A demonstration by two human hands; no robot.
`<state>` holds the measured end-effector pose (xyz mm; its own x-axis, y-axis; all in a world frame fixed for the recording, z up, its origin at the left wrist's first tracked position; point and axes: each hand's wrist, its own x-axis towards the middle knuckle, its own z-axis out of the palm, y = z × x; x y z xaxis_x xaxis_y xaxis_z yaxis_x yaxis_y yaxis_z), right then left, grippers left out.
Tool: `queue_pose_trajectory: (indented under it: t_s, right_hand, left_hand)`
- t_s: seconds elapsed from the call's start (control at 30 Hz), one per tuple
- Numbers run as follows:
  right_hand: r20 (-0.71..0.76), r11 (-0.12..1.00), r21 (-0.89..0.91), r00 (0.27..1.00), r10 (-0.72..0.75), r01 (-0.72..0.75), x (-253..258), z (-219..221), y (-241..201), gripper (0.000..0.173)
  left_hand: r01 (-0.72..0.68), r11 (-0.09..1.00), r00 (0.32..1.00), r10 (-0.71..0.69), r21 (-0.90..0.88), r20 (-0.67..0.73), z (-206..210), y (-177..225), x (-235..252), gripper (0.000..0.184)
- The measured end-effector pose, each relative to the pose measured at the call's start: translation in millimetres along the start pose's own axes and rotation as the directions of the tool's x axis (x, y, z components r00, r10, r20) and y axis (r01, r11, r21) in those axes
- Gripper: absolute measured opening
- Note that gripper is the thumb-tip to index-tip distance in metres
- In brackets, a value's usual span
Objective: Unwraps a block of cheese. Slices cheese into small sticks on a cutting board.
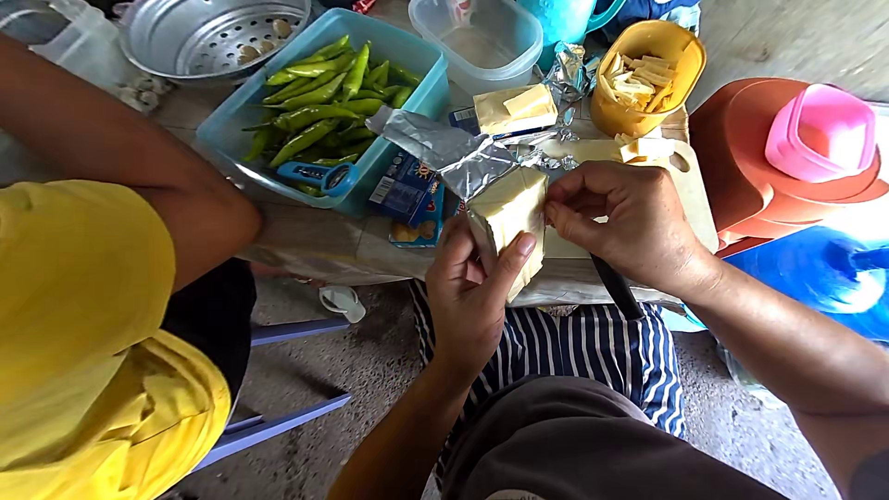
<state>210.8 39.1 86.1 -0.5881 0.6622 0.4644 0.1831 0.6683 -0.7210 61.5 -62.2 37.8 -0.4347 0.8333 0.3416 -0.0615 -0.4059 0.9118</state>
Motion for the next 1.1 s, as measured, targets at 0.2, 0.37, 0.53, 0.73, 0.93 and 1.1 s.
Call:
queue_pose_trajectory:
  t_s: [0.2,0.37,0.53,0.73,0.93,1.1]
  right_hand:
    - [0.063,0.986,0.126,0.993,0.104,-0.111,2.1,-6.7,1.2,0.003]
    - [0.228,0.791,0.516,0.942,0.244,-0.330,5.0,-17.2,0.2,0.014]
    - [0.364,0.622,0.624,0.880,0.304,-0.473,2.9,-12.8,-2.1,0.015]
    - [0.375,0.500,0.725,0.880,0.292,-0.474,2.1,-20.6,3.2,0.022]
    - [0.134,0.639,0.696,0.933,0.334,-0.328,4.5,-63.7,11.6,0.032]
    - [-0.184,0.739,0.666,0.938,0.295,-0.102,11.7,-112.0,34.5,0.044]
  left_hand:
    - [0.172,0.969,0.985,-0.169,-0.176,0.033,-0.7,6.7,1.4,0.020]
    - [0.443,0.869,0.890,-0.396,-0.220,0.227,-8.4,6.1,6.0,0.040]
    - [0.591,0.757,0.781,-0.449,-0.281,0.434,-10.9,-2.4,4.6,0.085]
    - [0.651,0.550,0.753,-0.552,-0.523,0.358,-11.6,-6.3,4.3,0.035]
    - [0.566,0.524,0.824,-0.360,-0.637,0.437,-37.0,-12.8,18.8,0.052]
    - [0.510,0.775,0.858,-0.426,-0.373,0.288,-54.6,8.6,42.7,0.046]
